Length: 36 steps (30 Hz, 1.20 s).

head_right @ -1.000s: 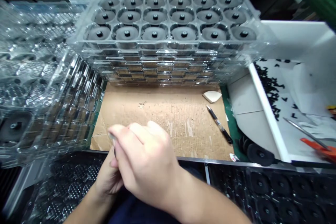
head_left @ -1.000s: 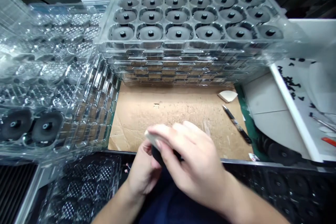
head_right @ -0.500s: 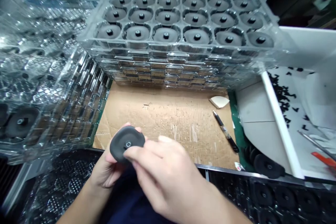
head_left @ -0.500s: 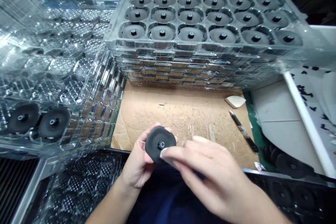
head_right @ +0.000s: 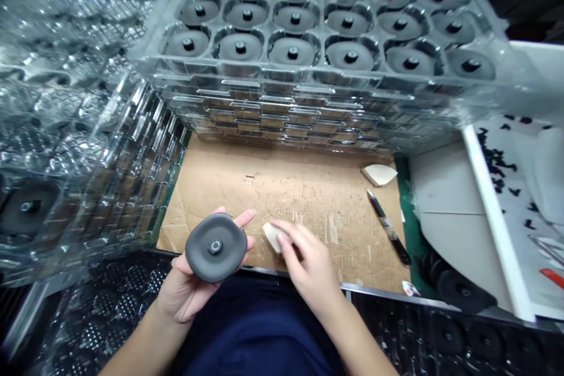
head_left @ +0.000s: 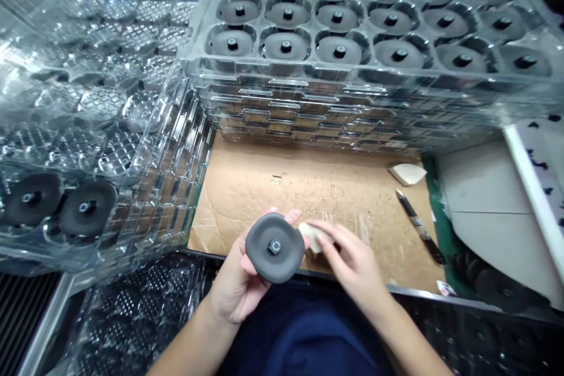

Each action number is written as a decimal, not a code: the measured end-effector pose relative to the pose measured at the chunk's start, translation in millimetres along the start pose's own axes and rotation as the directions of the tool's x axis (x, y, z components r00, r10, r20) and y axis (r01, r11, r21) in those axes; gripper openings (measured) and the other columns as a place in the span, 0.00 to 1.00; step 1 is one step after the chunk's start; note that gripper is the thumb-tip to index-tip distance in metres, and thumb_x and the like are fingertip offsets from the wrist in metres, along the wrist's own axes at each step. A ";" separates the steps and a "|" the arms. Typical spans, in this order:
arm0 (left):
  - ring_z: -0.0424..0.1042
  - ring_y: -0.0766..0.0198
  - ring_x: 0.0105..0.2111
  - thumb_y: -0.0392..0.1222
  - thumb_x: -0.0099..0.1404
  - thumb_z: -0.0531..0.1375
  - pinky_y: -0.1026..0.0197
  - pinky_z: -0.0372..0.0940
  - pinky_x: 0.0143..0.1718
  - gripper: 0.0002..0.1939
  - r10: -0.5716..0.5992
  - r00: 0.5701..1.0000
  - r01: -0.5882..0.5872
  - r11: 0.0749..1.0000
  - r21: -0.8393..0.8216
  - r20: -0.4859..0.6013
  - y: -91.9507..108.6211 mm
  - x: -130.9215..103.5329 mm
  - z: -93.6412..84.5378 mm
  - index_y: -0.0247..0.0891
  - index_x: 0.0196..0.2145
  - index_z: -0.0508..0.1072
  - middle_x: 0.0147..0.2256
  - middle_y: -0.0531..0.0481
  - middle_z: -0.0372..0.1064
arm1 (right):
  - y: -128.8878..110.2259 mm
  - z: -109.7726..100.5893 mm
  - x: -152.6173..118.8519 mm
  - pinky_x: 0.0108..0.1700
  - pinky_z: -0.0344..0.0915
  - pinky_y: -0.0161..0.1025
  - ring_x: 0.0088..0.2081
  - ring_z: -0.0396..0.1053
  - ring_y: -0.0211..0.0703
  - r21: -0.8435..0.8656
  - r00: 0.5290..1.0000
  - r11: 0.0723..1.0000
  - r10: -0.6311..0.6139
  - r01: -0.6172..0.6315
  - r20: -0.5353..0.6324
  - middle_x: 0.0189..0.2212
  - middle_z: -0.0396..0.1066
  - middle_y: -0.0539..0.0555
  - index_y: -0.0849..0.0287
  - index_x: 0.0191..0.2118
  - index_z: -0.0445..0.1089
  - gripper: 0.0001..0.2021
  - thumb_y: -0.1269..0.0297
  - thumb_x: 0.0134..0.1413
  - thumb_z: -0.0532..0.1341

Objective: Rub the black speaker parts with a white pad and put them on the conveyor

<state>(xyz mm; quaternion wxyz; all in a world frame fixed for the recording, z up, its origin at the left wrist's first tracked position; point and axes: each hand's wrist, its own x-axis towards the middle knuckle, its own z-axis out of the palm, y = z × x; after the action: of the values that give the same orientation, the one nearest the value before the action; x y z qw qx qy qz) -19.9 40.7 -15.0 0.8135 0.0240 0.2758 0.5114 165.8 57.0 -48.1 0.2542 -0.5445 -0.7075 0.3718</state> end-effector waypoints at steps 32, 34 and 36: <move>0.74 0.63 0.40 0.42 0.40 0.71 0.65 0.67 0.44 0.27 0.228 0.962 -0.207 0.968 0.145 -0.150 -18.4 4.7 21.7 0.51 0.41 0.74 0.41 0.57 0.74 | -50.0 -23.7 -31.4 0.33 0.68 0.31 0.34 0.72 0.39 0.512 0.990 0.852 0.138 -0.107 -0.022 0.35 0.75 0.50 0.51 0.41 0.73 0.08 0.65 0.55 0.59; 0.74 0.63 0.39 0.43 0.39 0.71 0.66 0.67 0.43 0.27 0.223 0.959 -0.200 0.970 0.139 -0.176 -18.3 5.1 26.6 0.51 0.41 0.75 0.41 0.57 0.74 | -33.2 -16.5 -33.2 0.38 0.69 0.34 0.38 0.72 0.42 0.614 0.947 0.752 0.320 -0.240 -0.021 0.39 0.74 0.52 0.52 0.44 0.72 0.11 0.60 0.55 0.60; 0.74 0.64 0.39 0.45 0.38 0.71 0.70 0.67 0.39 0.28 0.208 0.960 -0.185 0.974 0.131 -0.188 -18.0 5.0 28.3 0.51 0.41 0.75 0.41 0.57 0.74 | -18.8 -10.7 -34.3 0.39 0.69 0.37 0.39 0.72 0.44 0.612 0.920 0.725 0.392 -0.315 0.008 0.41 0.74 0.53 0.53 0.46 0.71 0.14 0.58 0.54 0.59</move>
<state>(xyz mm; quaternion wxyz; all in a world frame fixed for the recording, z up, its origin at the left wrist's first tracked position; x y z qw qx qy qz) 9.8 43.2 1.0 0.7239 0.0450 0.3809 0.5735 172.6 24.3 -25.1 0.3810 -0.5816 -0.4182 0.5846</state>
